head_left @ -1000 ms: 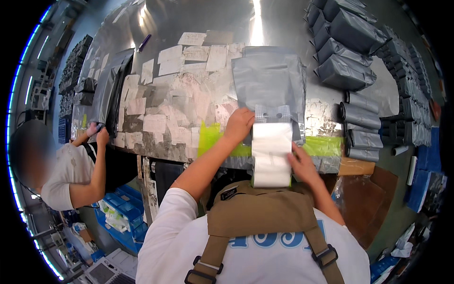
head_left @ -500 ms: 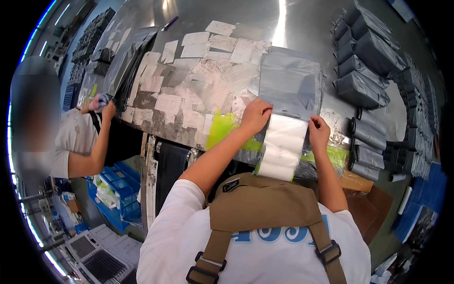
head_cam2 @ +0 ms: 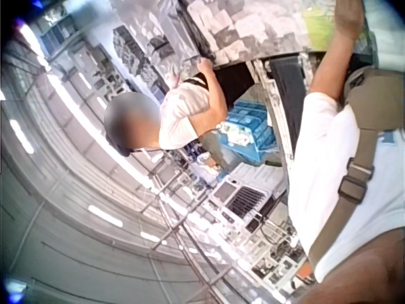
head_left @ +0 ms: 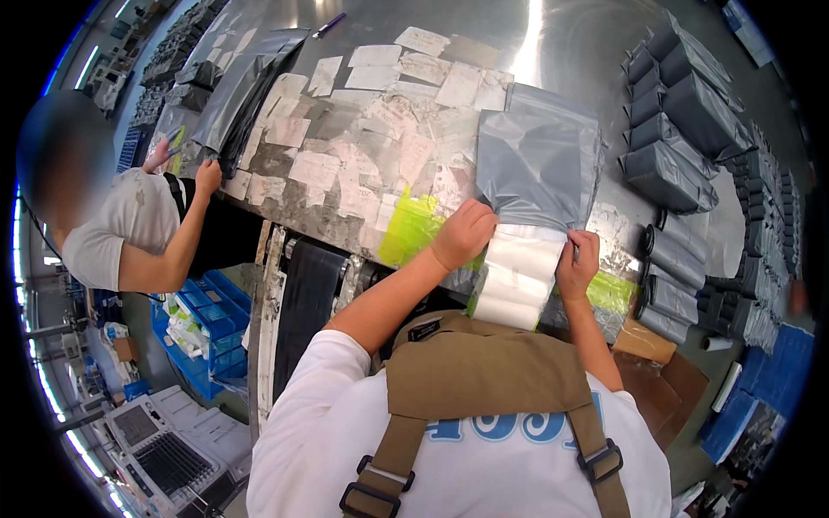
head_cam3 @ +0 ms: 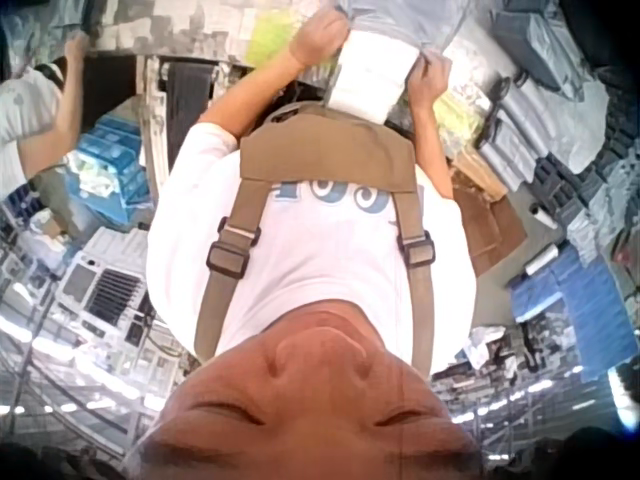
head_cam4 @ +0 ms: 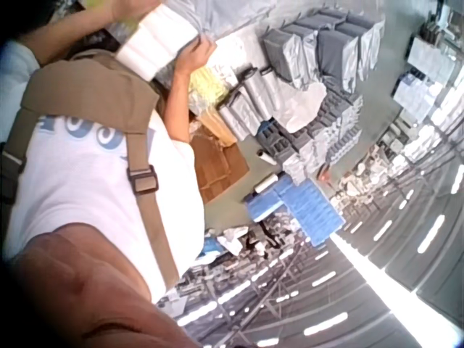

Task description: The person places bundles of white items into gray bags, seals the bags with adhesive strips, and sets them in stacks or on a conveyor belt.

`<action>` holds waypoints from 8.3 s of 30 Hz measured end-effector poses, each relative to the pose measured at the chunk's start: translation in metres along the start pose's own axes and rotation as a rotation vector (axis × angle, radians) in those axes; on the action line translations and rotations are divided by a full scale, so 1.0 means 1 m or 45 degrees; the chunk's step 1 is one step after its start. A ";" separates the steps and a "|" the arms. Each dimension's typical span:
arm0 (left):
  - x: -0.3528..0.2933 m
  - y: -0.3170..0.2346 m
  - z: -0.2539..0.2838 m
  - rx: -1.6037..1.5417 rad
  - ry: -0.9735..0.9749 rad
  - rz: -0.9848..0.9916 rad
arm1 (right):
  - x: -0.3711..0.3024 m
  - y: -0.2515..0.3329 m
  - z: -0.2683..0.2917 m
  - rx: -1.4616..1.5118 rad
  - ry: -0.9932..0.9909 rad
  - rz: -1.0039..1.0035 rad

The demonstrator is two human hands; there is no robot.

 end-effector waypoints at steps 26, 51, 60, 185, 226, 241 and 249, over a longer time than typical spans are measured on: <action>-0.095 -0.037 -0.057 -0.569 0.396 0.859 | -0.002 -0.055 -0.035 0.146 0.341 -0.282; 0.007 0.093 -0.050 -0.572 0.405 1.065 | 0.042 -0.031 -0.011 0.117 0.195 -0.238; 0.011 0.081 -0.028 -0.404 -0.042 0.912 | 0.042 -0.016 -0.008 0.020 0.123 -0.102; 0.001 0.017 -0.013 0.292 0.621 -0.462 | 0.005 0.039 0.015 -0.530 0.684 0.687; 0.029 0.100 -0.041 -0.645 0.058 0.776 | 0.077 -0.084 -0.065 0.336 0.264 -0.419; 0.038 0.124 -0.032 -0.856 0.307 0.687 | 0.086 -0.089 -0.077 0.366 0.481 -0.516; 0.069 0.069 0.001 -0.261 0.289 0.014 | 0.086 -0.087 -0.077 0.272 0.460 -0.475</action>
Point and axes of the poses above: each hand's wrist, its own x-axis towards the middle knuckle, its own z-axis out of the back of the hand, y = z × x, the point moved 9 cm from there along x, towards the middle knuckle, and after that the axes turned 9 degrees about y, right-handed, at the moved point
